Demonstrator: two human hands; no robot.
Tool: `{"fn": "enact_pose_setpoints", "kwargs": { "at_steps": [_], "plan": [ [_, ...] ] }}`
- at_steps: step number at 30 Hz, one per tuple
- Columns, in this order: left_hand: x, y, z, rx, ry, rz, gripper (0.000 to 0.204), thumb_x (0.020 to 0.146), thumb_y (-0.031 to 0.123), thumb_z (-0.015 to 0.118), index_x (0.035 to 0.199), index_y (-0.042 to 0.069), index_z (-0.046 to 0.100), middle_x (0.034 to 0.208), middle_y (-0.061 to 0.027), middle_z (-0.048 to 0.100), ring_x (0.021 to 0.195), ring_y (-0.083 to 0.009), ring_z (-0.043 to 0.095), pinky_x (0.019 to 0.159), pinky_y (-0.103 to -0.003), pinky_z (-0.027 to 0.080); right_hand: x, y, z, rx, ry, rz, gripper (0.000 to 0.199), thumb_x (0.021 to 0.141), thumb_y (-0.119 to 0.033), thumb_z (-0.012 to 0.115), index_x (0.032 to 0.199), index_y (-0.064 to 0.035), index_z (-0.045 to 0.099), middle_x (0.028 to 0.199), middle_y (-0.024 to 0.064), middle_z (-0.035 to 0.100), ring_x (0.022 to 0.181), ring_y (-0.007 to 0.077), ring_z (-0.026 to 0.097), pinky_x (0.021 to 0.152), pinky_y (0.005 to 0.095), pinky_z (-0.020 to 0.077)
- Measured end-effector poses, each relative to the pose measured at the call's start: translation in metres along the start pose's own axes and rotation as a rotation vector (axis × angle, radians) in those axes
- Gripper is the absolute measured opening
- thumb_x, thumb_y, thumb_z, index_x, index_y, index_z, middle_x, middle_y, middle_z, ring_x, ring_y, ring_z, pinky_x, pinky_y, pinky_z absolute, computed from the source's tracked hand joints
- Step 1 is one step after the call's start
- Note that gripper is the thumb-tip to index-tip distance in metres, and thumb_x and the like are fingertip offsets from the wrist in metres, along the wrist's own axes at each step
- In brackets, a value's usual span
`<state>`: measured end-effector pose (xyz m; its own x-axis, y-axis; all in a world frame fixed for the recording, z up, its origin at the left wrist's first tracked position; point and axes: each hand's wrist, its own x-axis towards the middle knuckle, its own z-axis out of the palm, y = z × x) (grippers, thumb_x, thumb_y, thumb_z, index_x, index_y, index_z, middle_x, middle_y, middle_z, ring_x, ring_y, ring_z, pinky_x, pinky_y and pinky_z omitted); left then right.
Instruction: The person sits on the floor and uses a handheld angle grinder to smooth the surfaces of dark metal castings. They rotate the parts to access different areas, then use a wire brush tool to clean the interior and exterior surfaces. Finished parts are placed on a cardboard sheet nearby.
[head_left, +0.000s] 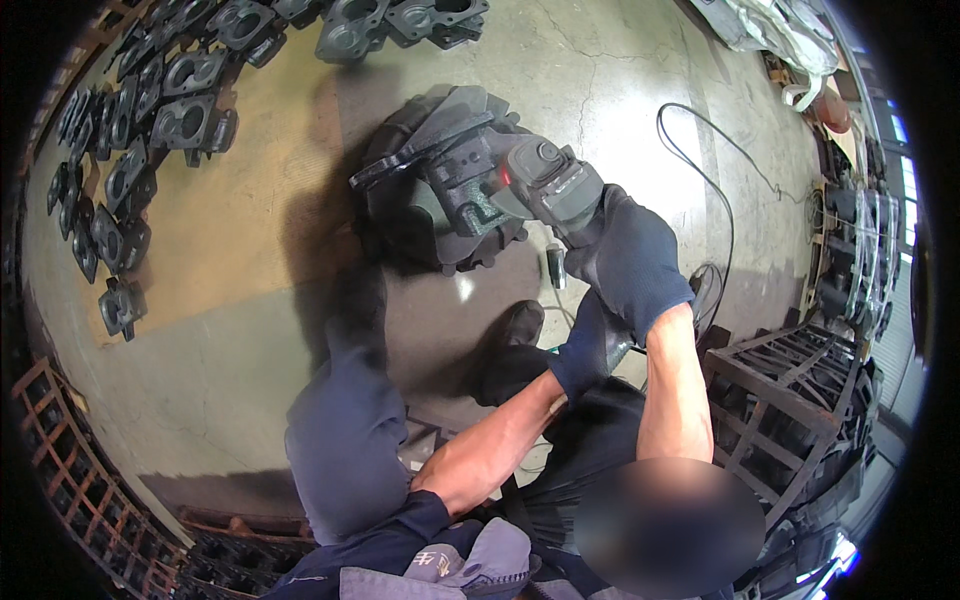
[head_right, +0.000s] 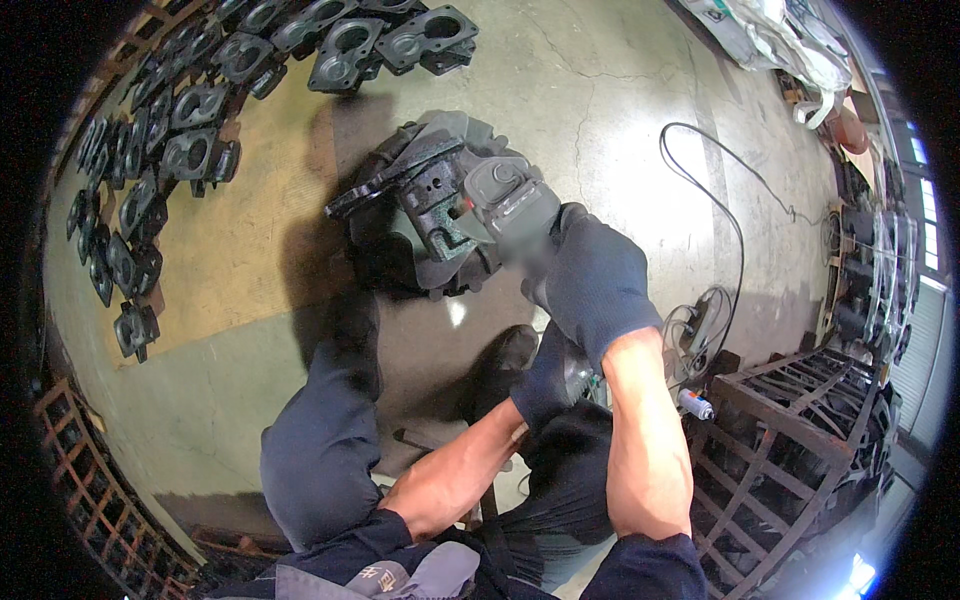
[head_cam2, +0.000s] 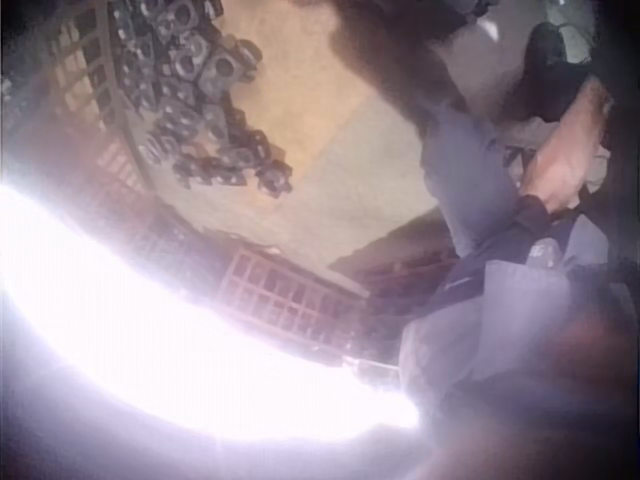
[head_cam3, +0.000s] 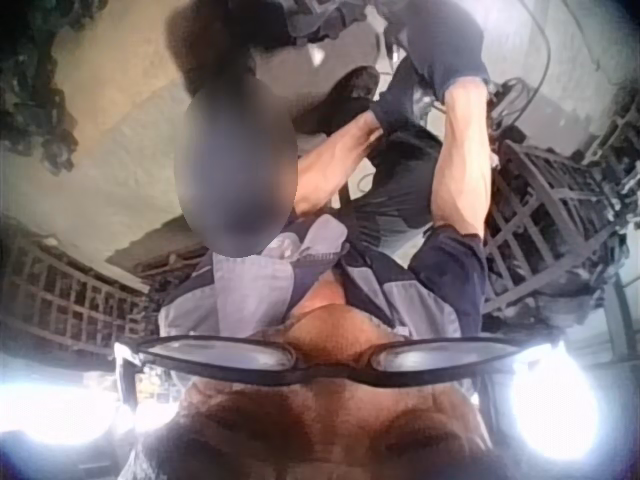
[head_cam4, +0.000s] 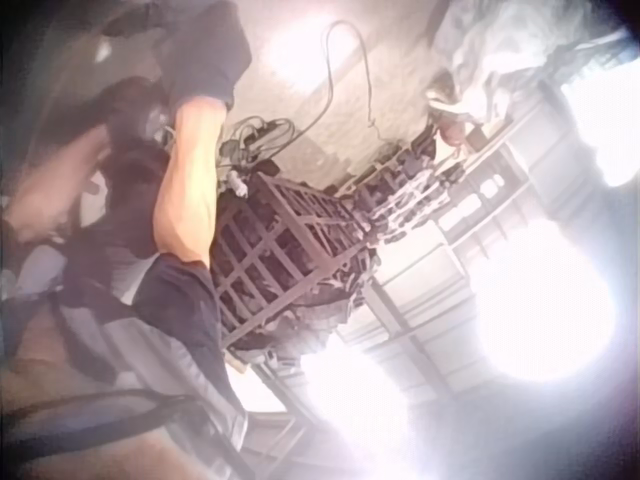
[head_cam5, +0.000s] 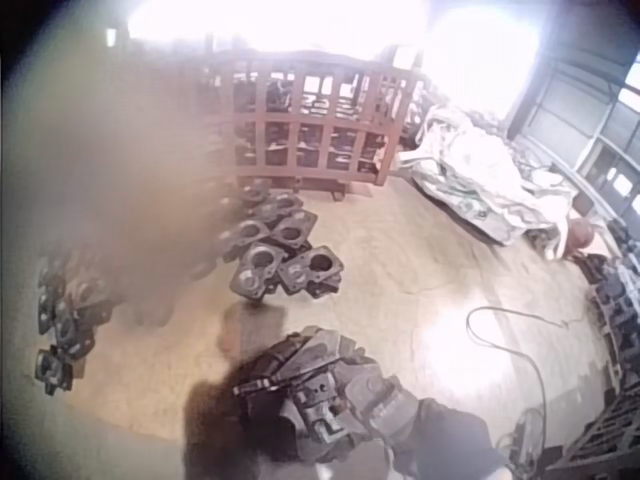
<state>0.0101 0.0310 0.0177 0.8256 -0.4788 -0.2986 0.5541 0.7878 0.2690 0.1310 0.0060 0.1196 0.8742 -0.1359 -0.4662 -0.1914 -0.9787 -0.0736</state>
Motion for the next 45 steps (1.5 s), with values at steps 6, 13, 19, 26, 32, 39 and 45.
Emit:
{"fn": "enact_pose_setpoints", "kwargs": {
  "at_steps": [6, 13, 19, 26, 32, 39, 45],
  "plan": [
    [0.015, -0.014, -0.016, 0.287, -0.044, 0.068, 0.046, 0.096, 0.004, 0.059, 0.139, -0.002, 0.042, 0.135, -0.0096, 0.052, 0.127, -0.0183, 0.048, 0.109, -0.033, 0.039, 0.002, 0.004, 0.005, 0.009, 0.013, 0.042, 0.049, 0.071, -0.027, 0.078, 0.111, -0.0016, 0.063, 0.096, 0.0228, 0.072, 0.094, 0.0395, 0.07, 0.085, 0.0438, 0.0552],
    [0.006, -0.015, -0.016, 0.693, -0.082, 0.253, 0.047, 0.096, 0.005, 0.06, 0.139, -0.001, 0.042, 0.136, -0.0104, 0.052, 0.128, -0.0197, 0.049, 0.109, -0.033, 0.039, -0.003, 0.01, 0.007, 0.007, 0.014, 0.066, 0.052, 0.071, -0.028, 0.079, 0.113, -0.0024, 0.063, 0.097, 0.0226, 0.072, 0.096, 0.0394, 0.07, 0.086, 0.0435, 0.0549],
    [0.011, -0.014, -0.017, 0.216, -0.144, 0.027, 0.05, 0.098, 0.003, 0.057, 0.144, 0.001, 0.037, 0.141, -0.0097, 0.048, 0.131, -0.0192, 0.047, 0.111, -0.034, 0.038, -0.002, 0.015, 0.012, 0.06, 0.013, 0.026, 0.059, 0.065, -0.026, 0.08, 0.113, 0.0025, 0.06, 0.096, 0.026, 0.071, 0.092, 0.0437, 0.068, 0.082, 0.0452, 0.0551],
    [0.01, -0.047, -0.017, 0.099, -0.203, 0.035, 0.053, 0.099, 0.003, 0.057, 0.147, -0.001, 0.034, 0.144, -0.0102, 0.047, 0.132, -0.0174, 0.046, 0.112, -0.033, 0.038, -0.014, 0.034, 0.009, 0.109, 0.04, 0.129, 0.054, 0.068, -0.026, 0.081, 0.111, -0.0005, 0.062, 0.096, 0.0237, 0.072, 0.094, 0.041, 0.07, 0.084, 0.0444, 0.0553],
    [0.021, -0.037, -0.029, 0.448, -0.227, -0.035, 0.057, 0.099, 0.004, 0.057, 0.15, -0.001, 0.031, 0.148, -0.0116, 0.044, 0.133, -0.0177, 0.045, 0.112, -0.033, 0.038, -0.012, 0.022, 0.01, 0.059, 0.054, 0.092, 0.052, 0.069, -0.026, 0.081, 0.11, -0.0007, 0.062, 0.095, 0.0241, 0.072, 0.094, 0.0415, 0.07, 0.083, 0.0446, 0.0552],
    [0.025, -0.042, -0.042, 0.771, -0.239, 0.232, 0.056, 0.095, 0.006, 0.062, 0.145, 0.0, 0.038, 0.143, -0.013, 0.048, 0.132, -0.0224, 0.046, 0.112, -0.035, 0.037, -0.004, 0.018, 0.016, 0.059, 0.049, 0.087, 0.051, 0.069, -0.026, 0.078, 0.108, 0.0016, 0.061, 0.093, 0.0256, 0.071, 0.091, 0.0427, 0.069, 0.081, 0.0445, 0.0554],
    [0.013, -0.04, -0.012, 0.538, -0.203, -0.022, 0.069, 0.093, 0.011, 0.069, 0.149, -0.001, 0.031, 0.143, -0.0116, 0.048, 0.131, -0.0198, 0.047, 0.111, -0.034, 0.039, -0.019, 0.063, 0.022, 0.285, 0.183, 0.166, 0.043, 0.067, -0.02, 0.073, 0.101, 0.0036, 0.061, 0.085, 0.0221, 0.069, 0.08, 0.0384, 0.068, 0.077, 0.0417, 0.0541]
  ]
}}
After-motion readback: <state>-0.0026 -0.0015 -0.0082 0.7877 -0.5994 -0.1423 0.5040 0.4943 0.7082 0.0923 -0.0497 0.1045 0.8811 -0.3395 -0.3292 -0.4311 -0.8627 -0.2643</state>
